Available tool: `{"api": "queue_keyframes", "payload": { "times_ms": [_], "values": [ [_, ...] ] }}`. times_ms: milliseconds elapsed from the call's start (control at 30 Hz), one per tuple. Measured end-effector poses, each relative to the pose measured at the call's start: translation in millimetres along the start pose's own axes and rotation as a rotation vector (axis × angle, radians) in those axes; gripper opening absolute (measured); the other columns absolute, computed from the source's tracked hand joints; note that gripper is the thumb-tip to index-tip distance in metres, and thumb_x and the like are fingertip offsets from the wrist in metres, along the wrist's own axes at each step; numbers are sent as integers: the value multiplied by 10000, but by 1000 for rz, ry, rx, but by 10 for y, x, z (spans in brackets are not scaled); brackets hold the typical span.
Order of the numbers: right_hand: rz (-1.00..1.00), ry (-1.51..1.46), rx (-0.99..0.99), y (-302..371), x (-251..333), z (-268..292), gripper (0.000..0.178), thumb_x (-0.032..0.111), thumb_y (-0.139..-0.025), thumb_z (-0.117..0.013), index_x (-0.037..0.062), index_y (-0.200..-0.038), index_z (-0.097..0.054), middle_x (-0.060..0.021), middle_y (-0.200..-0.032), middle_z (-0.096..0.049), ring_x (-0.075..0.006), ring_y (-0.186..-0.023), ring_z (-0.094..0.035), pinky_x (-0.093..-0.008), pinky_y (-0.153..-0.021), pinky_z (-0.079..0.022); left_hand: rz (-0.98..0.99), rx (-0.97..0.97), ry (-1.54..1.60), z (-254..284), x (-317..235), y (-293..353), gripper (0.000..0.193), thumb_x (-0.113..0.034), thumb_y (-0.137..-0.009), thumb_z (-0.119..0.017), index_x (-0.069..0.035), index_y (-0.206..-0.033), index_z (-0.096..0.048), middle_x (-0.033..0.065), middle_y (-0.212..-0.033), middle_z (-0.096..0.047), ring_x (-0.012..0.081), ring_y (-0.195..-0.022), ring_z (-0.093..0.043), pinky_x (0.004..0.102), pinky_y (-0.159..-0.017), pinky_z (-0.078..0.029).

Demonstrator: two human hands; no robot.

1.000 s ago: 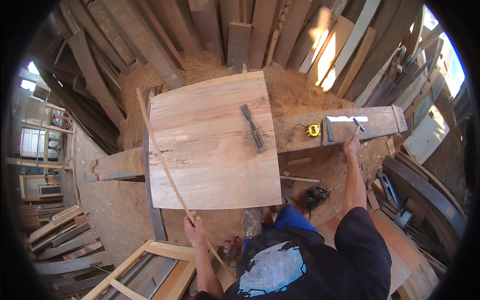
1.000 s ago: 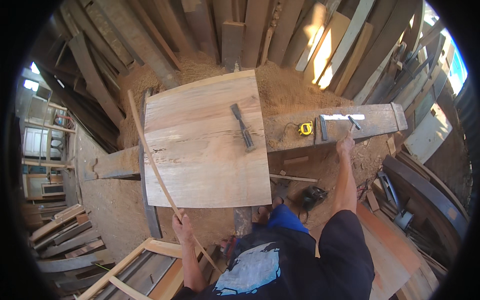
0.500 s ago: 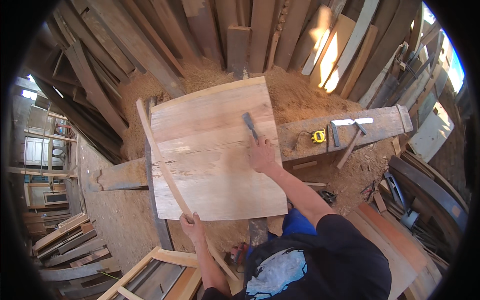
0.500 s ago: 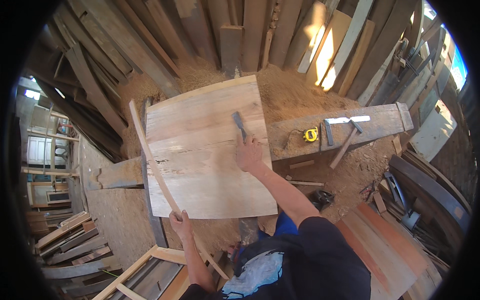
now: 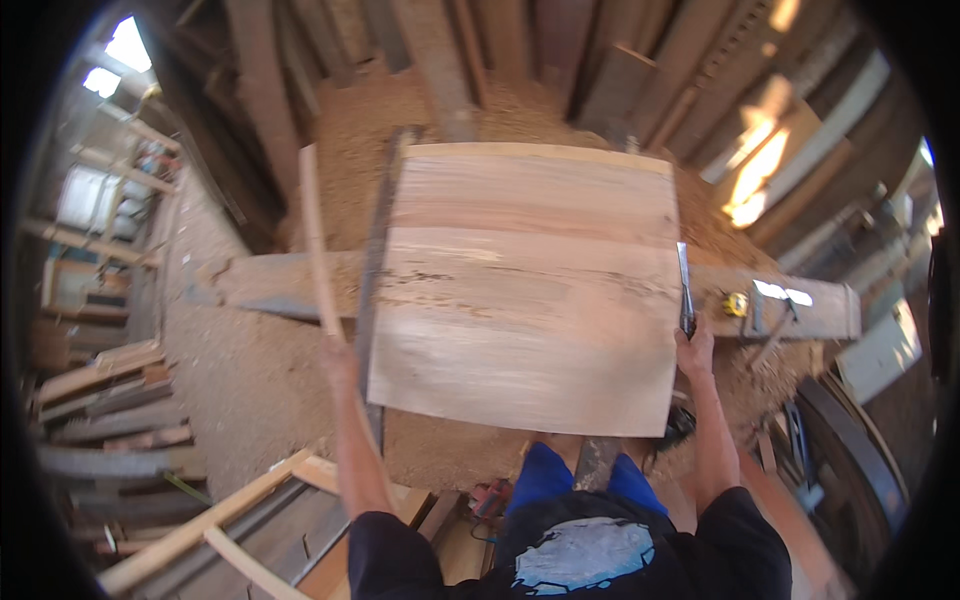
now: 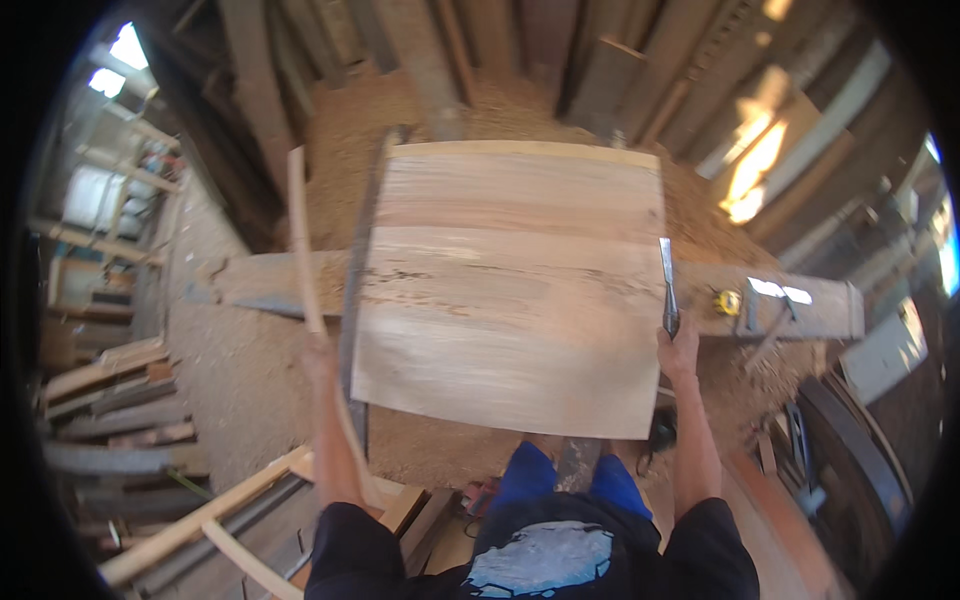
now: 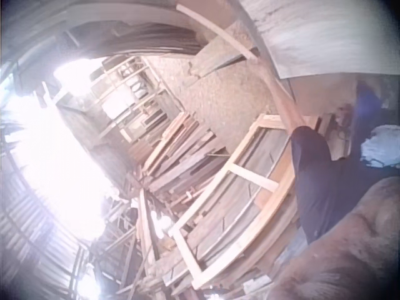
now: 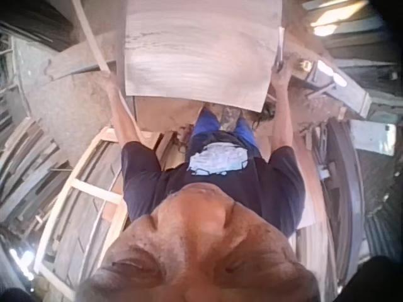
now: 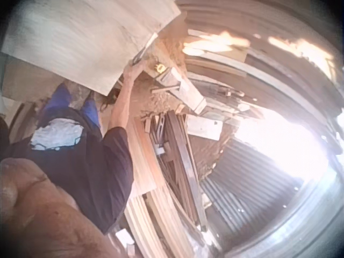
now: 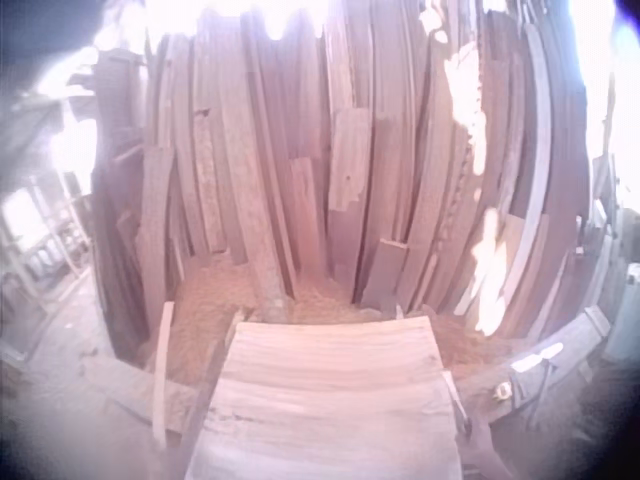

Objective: The person cuts a wooden board using a circular saw, then uses a hammer and a scraper to remove a guide strip, and finally checks the squareness of the cut with a square tool.

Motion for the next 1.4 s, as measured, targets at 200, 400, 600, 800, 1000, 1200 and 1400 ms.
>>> {"api": "queue_keyframes", "payload": {
  "times_ms": [200, 400, 600, 800, 1000, 1200, 1400],
  "values": [
    [-240, 22, -313, 600, -417, 748, 395, 141, -855, -720, -9, -1204, -611, -94, -916, -616, -223, -848, -590, -387, -789, -486, 178, 291, -120, -417, 301, -903, 457, -245, -933, -635, -36, -1339, -606, 255, -1252, -670, 441, -1140, -650, 524, -947, -523],
    [-483, -4, -485, 1142, -853, 1315, 354, 157, -857, -684, -35, -1149, -631, -99, -871, -624, -221, -805, -625, -400, -745, -496, 170, 462, -437, -854, -183, -1017, 534, -355, -973, -555, -100, -1442, -550, 240, -1324, -645, 441, -1187, -625, 537, -991, -508],
    [-514, 140, -412, 1057, -777, 1171, 424, 179, -836, -689, -6, -1214, -640, -163, -940, -670, -270, -872, -669, -409, -804, -514, 170, 391, -363, -859, 173, -1149, 624, -423, -927, -622, -113, -1458, -516, 253, -1366, -594, 438, -1299, -527, 511, -1080, -438],
    [-365, 146, -391, 739, -878, 1129, 486, 188, -809, -706, 0, -1250, -626, -264, -1107, -668, -413, -1064, -646, -482, -949, -498, 364, 286, -296, -636, -503, -784, 719, -417, -973, -557, -92, -1573, -329, 262, -1525, -421, 426, -1436, -372, 575, -1157, -309],
    [-429, 104, -422, -20, -978, 891, 520, 150, -795, -699, -2, -1284, -609, -270, -1169, -663, -420, -1129, -634, -482, -996, -494, -253, 158, -354, -1217, -1791, -23, 749, -433, -1028, -464, -21, -1605, -223, 298, -1646, -186, 494, -1518, -192, 612, -1216, -196],
    [-520, -12, -585, -260, -1796, 1572, 570, 153, -797, -707, 17, -1334, -572, -240, -1177, -679, -394, -1134, -653, -446, -1007, -495, -431, 448, -167, -1505, -3959, 1739, 856, -427, -997, -470, 48, -1607, -100, 333, -1661, -79, 528, -1536, -63, 652, -1219, -98],
    [-633, 68, -597, -736, -2668, 2304, 525, 116, -816, -668, 48, -1328, -570, -209, -1131, -700, -371, -1053, -686, -453, -932, -531, -367, 445, -184, -1556, -4721, 2127, 849, -404, -980, -490, 59, -1593, -128, 365, -1641, -101, 562, -1521, -47, 694, -1195, -81]
  ]
}}
Point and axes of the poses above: each hand's wrist, its own y-axis away from the middle knuckle, its own z-axis out of the back of the hand, x = y × z, the point moved 9 cm from there along -y, towards the middle knuckle
